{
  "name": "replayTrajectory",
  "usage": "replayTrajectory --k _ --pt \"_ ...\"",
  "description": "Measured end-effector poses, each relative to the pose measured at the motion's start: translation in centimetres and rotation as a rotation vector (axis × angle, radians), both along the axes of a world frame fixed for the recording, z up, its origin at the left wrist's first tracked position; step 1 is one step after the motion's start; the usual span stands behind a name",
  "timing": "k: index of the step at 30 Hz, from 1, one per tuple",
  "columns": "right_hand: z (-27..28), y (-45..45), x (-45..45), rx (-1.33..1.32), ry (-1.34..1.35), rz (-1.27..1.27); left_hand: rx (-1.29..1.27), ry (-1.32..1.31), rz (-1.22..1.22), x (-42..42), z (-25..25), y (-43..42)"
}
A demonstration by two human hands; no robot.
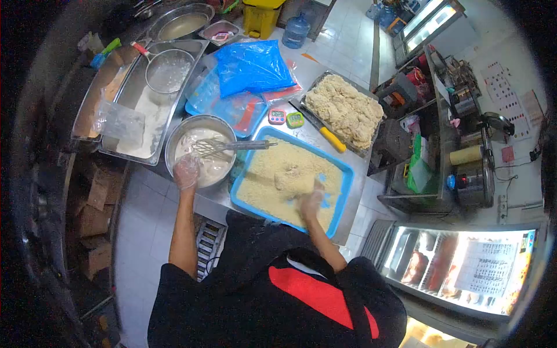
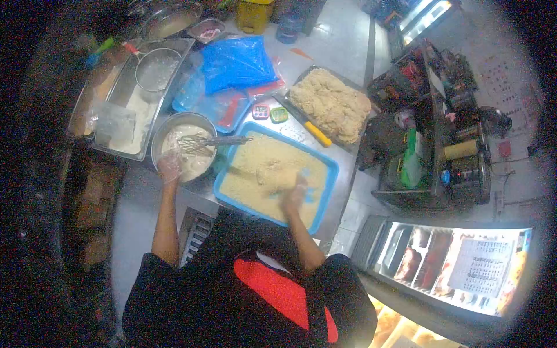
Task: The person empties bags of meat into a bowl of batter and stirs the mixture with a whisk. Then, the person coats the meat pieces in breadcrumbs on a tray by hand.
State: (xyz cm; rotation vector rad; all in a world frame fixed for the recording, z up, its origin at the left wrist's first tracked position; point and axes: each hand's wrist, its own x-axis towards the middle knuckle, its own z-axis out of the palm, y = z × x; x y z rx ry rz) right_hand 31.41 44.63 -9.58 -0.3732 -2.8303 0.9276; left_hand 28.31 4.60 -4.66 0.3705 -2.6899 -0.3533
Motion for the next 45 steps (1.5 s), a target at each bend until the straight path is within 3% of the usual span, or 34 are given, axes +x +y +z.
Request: replayTrajectory --k 1,3,5,8,11,12,14,16,18,19,21,23,24,26,28,29,30,32,33,34,36,39,41,43,45 --pt "-1.8 1.0 0.0 -0.090 0.055 0.028 -0.080 0.011 -0.012 0.5 1.2 0.7" --pt "-3.6 2.5 -0.9 -0.168 0.053 0.156 0.010 0.027 -0.018 0.6 1.3 0.7" --pt "-2.1 3.4 -3.4 -0.133 -0.056 0.330 0.355 0.014 -0.028 0.0 -0.9 -0.4" --pt "3.5 1.8 -6.2 -0.425 0.009 0.224 0.525 0.078 -0.058 -0.1 0.5 0.8" --pt "4.4 -0.6 -7.1 -0.124 -0.047 0.133 -0.063 0.161 -0.193 -0.7 -3.7 -1.9" --pt "7.1 -1.9 -7.0 0.000 -0.146 0.140 -0.240 0.143 -0.193 -1.7 -4.2 -2.4" --pt "7.4 -2.9 -8.0 0.128 -0.384 0.227 0.012 -0.200 -0.016 -0.8 0.2 -0.3" --pt "2.5 -1.9 -9.7 0.137 -0.665 0.390 -0.005 -0.011 -0.149 -0.7 -1.5 -1.3" --pt "-1.5 -0.8 -9.2 0.180 -0.324 0.394 0.090 0.202 -0.215 -0.7 -4.9 -2.3" --pt "-2.7 -0.5 -8.5 0.193 -0.159 0.410 0.334 0.213 -0.197 -0.6 -6.6 -2.8" --pt "1.8 -0.6 -7.2 -0.059 -0.012 0.271 0.827 0.240 -0.128 -0.5 -9.8 -3.5" --pt "5.7 -1.5 -5.9 -0.107 0.272 0.308 0.218 0.043 -0.146 0.1 -4.6 -1.8" --pt "7.6 -2.2 -4.8 -0.101 0.255 0.378 -0.078 -0.002 -0.148 0.4 -1.8 -0.9" --pt "9.9 -3.2 -3.2 -0.091 0.238 0.507 -0.336 -0.092 -0.146 0.1 -3.7 -1.4" --pt "9.7 -2.4 -2.0 -0.202 0.190 0.636 -0.124 0.039 -0.142 0.1 -3.1 -1.2" --pt "9.9 -1.8 -1.7 -0.097 0.217 0.660 -0.021 0.115 -0.136 -0.1 -2.4 -0.8" --pt "10.1 -1.1 -1.3 0.007 0.247 0.681 0.145 0.012 -0.046 -0.2 0.9 0.6" --pt "1.5 0.4 -0.7 0.252 0.268 0.583 -0.020 -0.009 -0.016 -0.3 0.3 0.3" --pt "0.9 0.2 -0.3 0.376 0.274 0.524 -0.100 -0.024 -0.012 -0.1 0.1 0.5" --pt "1.5 -0.2 0.4 0.303 0.085 0.463 0.008 -0.020 -0.013 0.1 0.0 0.7" --pt "-2.4 1.0 -0.4 0.097 0.091 0.386 0.208 0.006 -0.011 0.0 0.5 0.4" --pt "-6.4 3.0 -2.7 -0.423 0.004 0.267 0.103 -0.039 0.005 0.0 1.1 0.5" --pt "-4.5 2.0 -3.4 -0.434 0.036 0.303 -0.035 0.042 -0.019 0.1 -1.9 -0.6" --pt "3.3 -1.6 -3.8 -0.031 0.217 0.440 -0.099 0.014 -0.023 -0.1 -1.6 -0.5" --pt "0.9 -2.5 -4.7 -0.076 0.189 0.525 -0.144 -0.015 -0.028 -0.2 0.2 0.4"
